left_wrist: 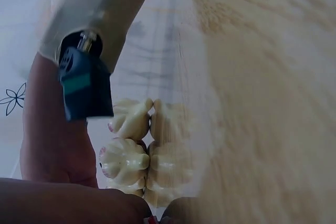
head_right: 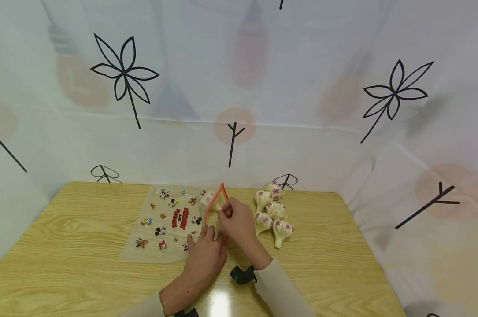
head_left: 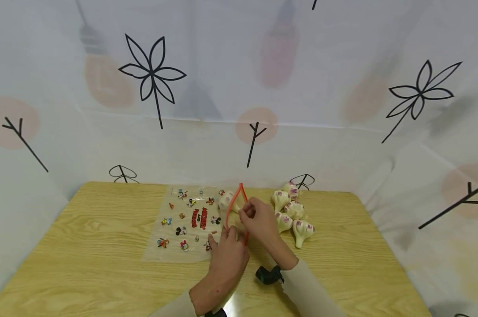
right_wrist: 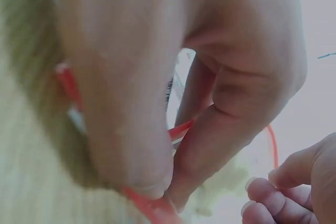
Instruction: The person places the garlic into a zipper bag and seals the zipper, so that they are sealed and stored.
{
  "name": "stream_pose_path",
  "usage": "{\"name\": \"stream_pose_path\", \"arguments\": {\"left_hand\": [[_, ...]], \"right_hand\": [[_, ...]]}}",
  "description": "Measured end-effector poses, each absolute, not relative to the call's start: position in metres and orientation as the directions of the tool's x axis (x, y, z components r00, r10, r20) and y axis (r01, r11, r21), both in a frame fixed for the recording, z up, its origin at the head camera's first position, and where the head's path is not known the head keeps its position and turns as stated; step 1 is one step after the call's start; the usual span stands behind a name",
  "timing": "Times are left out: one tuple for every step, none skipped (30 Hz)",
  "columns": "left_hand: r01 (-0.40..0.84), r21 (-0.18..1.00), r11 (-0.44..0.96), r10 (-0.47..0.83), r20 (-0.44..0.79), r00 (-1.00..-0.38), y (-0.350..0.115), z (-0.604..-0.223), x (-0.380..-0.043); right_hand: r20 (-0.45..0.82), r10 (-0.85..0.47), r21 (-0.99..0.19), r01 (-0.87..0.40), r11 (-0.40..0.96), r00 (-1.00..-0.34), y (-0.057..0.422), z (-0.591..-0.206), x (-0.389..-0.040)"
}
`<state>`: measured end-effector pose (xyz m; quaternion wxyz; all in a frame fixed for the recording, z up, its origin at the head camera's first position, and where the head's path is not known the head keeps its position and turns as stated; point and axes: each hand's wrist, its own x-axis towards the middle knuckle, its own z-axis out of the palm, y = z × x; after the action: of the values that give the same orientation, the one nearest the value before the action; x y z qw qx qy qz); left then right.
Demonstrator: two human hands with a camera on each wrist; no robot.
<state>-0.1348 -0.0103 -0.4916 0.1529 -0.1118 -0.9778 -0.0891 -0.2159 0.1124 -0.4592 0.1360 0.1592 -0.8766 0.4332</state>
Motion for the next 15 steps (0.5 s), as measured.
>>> {"name": "stream_pose_path", "arguments": {"left_hand": [[0.244, 0.143, 0.959, 0.191, 0.313, -0.931, -0.01, -0.491, -0.135], [0.242, 0.148, 0.959, 0.188, 0.307, -0.933, -0.011, -0.491, -0.135], [0.239, 0.152, 0.959, 0.186, 0.301, -0.935, -0.011, -0.491, -0.136], [0.236, 0.157, 0.959, 0.182, 0.295, -0.938, -0.011, -0.49, -0.136], [0.234, 0.164, 0.958, 0.18, 0.291, -0.94, -0.011, -0.49, -0.136], [0.233, 0.17, 0.958, 0.177, 0.288, -0.941, -0.011, -0.49, -0.137], [0.231, 0.175, 0.957, 0.176, 0.286, -0.942, -0.01, -0.49, -0.137], [0.231, 0.179, 0.956, 0.174, 0.287, -0.942, -0.01, -0.49, -0.137], [0.231, 0.179, 0.956, 0.174, 0.287, -0.942, -0.01, -0.49, -0.137], [0.232, 0.176, 0.957, 0.175, 0.289, -0.941, -0.01, -0.49, -0.137], [0.233, 0.173, 0.957, 0.177, 0.29, -0.94, -0.01, -0.491, -0.137], [0.234, 0.166, 0.958, 0.179, 0.293, -0.939, -0.01, -0.491, -0.137], [0.234, 0.16, 0.959, 0.18, 0.296, -0.938, -0.01, -0.492, -0.137], [0.234, 0.155, 0.96, 0.18, 0.299, -0.937, -0.01, -0.492, -0.136], [0.234, 0.148, 0.961, 0.182, 0.301, -0.936, -0.01, -0.492, -0.136]], "right_hand": [[0.386, -0.164, -0.711, -0.406, 0.574, -0.908, 0.114, -0.459, -0.213], [0.392, -0.165, -0.707, -0.411, 0.575, -0.905, 0.116, -0.459, -0.211], [0.399, -0.167, -0.704, -0.418, 0.575, -0.902, 0.118, -0.459, -0.209], [0.404, -0.164, -0.703, -0.42, 0.574, -0.9, 0.119, -0.458, -0.206], [0.404, -0.159, -0.702, -0.416, 0.578, -0.901, 0.121, -0.457, -0.203], [0.404, -0.155, -0.701, -0.414, 0.58, -0.902, 0.123, -0.457, -0.2], [0.403, -0.15, -0.702, -0.41, 0.583, -0.903, 0.125, -0.456, -0.198], [0.403, -0.147, -0.7, -0.408, 0.586, -0.903, 0.127, -0.455, -0.195], [0.406, -0.144, -0.697, -0.408, 0.591, -0.903, 0.129, -0.455, -0.193], [0.406, -0.141, -0.692, -0.405, 0.598, -0.903, 0.131, -0.454, -0.19], [0.414, -0.142, -0.681, -0.41, 0.607, -0.899, 0.134, -0.454, -0.188], [0.424, -0.142, -0.668, -0.415, 0.617, -0.894, 0.137, -0.453, -0.186], [0.437, -0.141, -0.654, -0.422, 0.628, -0.888, 0.139, -0.453, -0.184], [0.453, -0.142, -0.638, -0.431, 0.638, -0.88, 0.142, -0.453, -0.182], [0.468, -0.144, -0.623, -0.442, 0.646, -0.872, 0.145, -0.453, -0.181]]}}
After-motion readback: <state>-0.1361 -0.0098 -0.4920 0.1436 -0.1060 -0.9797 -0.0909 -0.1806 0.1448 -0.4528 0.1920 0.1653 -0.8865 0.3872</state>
